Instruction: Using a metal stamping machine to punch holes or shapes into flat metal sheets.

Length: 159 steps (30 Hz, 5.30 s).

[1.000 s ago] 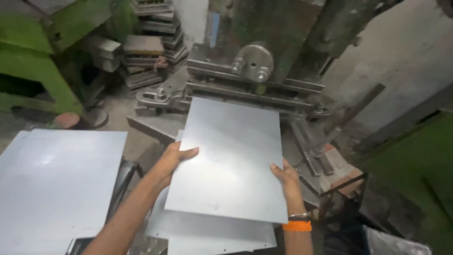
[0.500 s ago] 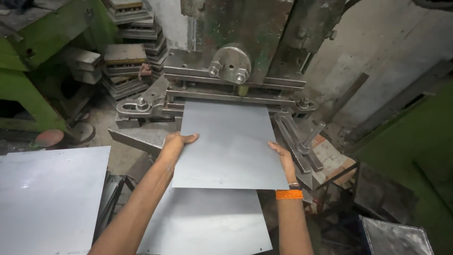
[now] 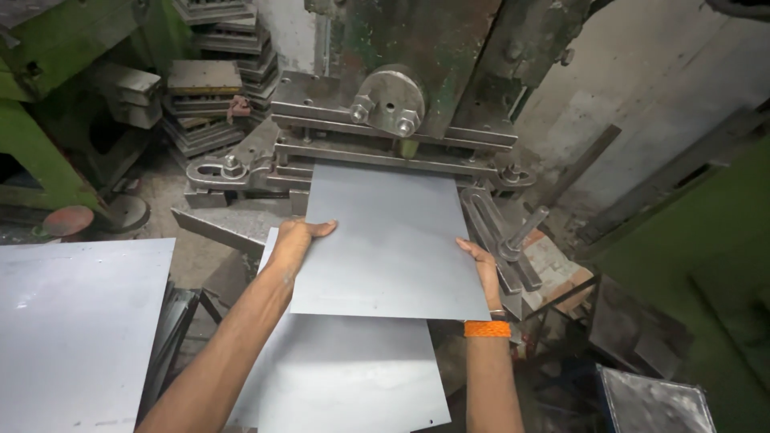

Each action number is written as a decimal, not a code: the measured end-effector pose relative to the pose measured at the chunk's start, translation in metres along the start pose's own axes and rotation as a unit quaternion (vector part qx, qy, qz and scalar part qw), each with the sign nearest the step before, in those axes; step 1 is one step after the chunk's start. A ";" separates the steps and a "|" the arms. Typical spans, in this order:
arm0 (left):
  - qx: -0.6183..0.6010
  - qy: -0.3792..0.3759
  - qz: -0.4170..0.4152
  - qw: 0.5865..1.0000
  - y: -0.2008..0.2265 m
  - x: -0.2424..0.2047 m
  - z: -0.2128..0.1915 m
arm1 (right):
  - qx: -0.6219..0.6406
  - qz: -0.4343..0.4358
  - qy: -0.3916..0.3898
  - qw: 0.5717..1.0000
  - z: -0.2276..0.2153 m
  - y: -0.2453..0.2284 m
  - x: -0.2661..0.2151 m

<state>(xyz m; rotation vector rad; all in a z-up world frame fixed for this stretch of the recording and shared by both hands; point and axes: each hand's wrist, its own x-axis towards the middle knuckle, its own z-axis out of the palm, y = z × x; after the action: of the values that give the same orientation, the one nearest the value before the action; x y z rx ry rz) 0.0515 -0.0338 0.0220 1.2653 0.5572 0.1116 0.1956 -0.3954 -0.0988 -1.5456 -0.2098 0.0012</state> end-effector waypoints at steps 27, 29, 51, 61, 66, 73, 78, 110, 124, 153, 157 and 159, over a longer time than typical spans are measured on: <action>-0.204 -0.113 -0.080 0.969 -0.059 0.058 -0.015 | -0.094 0.149 0.085 0.981 0.025 -0.035 -0.011; -0.078 -0.169 0.078 0.979 -0.066 0.021 -0.037 | -0.020 0.166 0.050 0.985 0.057 -0.078 -0.053; -0.110 -0.127 -0.073 0.983 -0.087 -0.034 -0.075 | -0.153 0.229 0.035 0.961 0.092 -0.170 -0.134; -0.156 -0.120 -0.082 0.977 -0.018 0.046 -0.033 | 0.214 0.186 0.106 0.953 0.083 -0.141 -0.065; -0.062 -0.033 -0.042 0.997 -0.004 0.033 -0.019 | 0.187 0.191 0.093 0.959 0.037 -0.075 -0.031; -0.047 -0.022 -0.016 0.999 -0.008 0.024 -0.001 | 0.202 0.210 0.108 0.950 -0.003 -0.022 -0.010; -0.059 -0.013 -0.021 0.998 -0.007 0.021 -0.002 | 0.267 0.258 0.108 0.922 -0.028 0.011 0.012; -0.060 -0.068 0.002 0.996 -0.025 0.022 -0.007 | -0.044 0.126 0.060 0.989 0.040 -0.074 -0.053; 0.155 0.260 0.210 0.930 -0.004 -0.012 -0.211 | -0.266 -0.065 0.037 0.961 0.190 -0.149 -0.155; 0.681 0.155 0.234 0.676 -0.092 0.091 -0.307 | 0.034 0.387 -0.156 0.908 0.469 -0.003 -0.295; 0.673 0.142 0.217 0.692 -0.092 0.082 -0.307 | -0.055 0.354 -0.136 0.924 0.468 -0.022 -0.303; 0.669 0.139 0.227 0.694 -0.095 0.072 -0.306 | -0.096 0.389 -0.175 0.899 0.466 -0.035 -0.313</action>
<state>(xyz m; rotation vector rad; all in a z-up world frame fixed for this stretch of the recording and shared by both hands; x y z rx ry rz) -0.0464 0.2305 -0.1476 2.8743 0.5526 0.3542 -0.1795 0.0238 -0.1010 -1.7276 0.1462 0.9207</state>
